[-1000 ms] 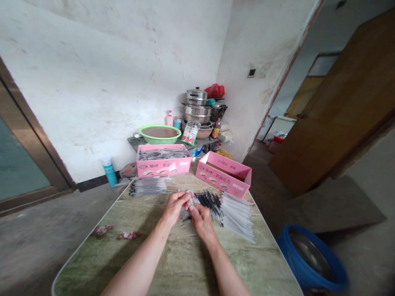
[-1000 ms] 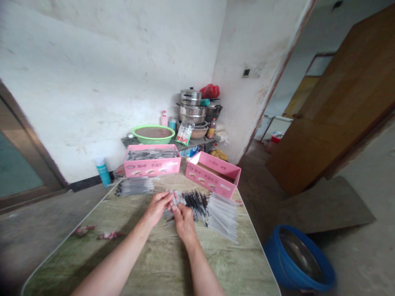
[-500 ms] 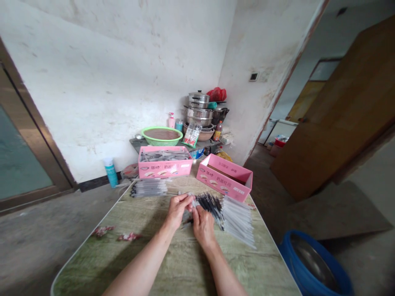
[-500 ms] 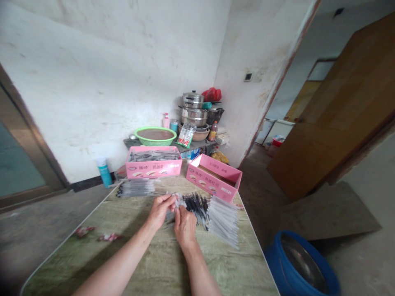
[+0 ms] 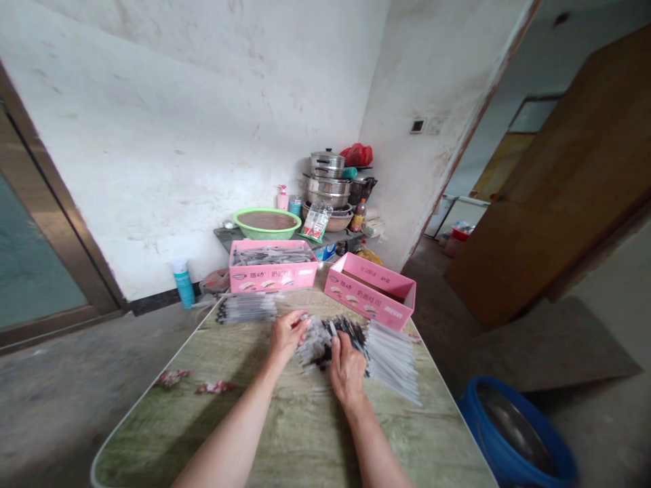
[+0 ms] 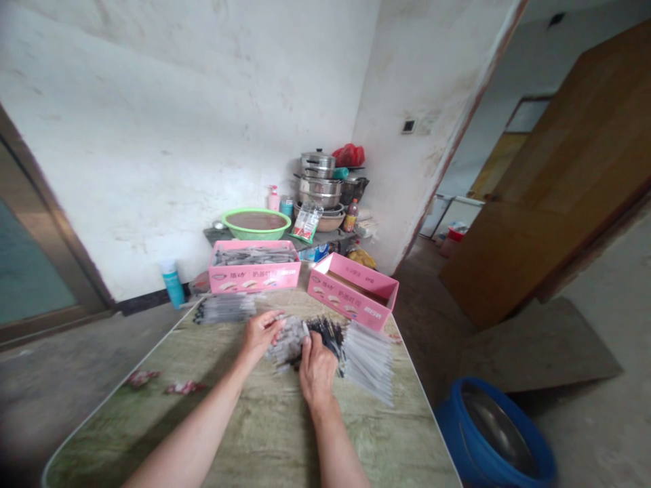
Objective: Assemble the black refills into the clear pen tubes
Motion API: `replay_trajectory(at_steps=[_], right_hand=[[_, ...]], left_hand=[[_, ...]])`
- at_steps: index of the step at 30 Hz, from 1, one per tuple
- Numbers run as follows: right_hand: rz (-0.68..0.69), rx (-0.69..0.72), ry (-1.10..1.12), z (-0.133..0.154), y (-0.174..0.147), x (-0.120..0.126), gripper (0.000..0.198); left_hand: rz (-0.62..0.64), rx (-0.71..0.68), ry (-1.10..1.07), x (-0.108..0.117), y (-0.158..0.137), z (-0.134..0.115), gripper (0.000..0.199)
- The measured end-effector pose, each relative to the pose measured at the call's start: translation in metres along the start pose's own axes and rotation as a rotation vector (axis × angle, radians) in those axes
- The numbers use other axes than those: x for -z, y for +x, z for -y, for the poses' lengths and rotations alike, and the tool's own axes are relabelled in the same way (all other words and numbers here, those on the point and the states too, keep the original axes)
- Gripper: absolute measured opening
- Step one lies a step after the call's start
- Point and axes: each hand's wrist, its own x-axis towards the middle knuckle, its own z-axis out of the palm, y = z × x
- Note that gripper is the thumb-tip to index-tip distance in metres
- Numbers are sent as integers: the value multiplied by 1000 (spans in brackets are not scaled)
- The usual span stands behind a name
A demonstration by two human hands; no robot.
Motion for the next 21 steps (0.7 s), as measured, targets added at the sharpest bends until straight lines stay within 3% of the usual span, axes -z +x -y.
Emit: replay_trajectory(at_steps=[4,9,12,16,21], right_hand=[[-123,-108,-77,-26,9,13,47],[-292,-169,-290,-80,21,37,43],[-266,-163,-440,-102,23,44,35],[-151,-138,-488,-109,21,40,25],[-120,-125,-462,-111,19,34,23]], left_hand=[[61,-162,420,6,-2,0,28],[237,-332,725,12,-9,-10,30],[279,-391,818,13,-11,-13,34],[282,-455,841,13,-12,-13,40],[301,-476,807,13,-13,-13,26]])
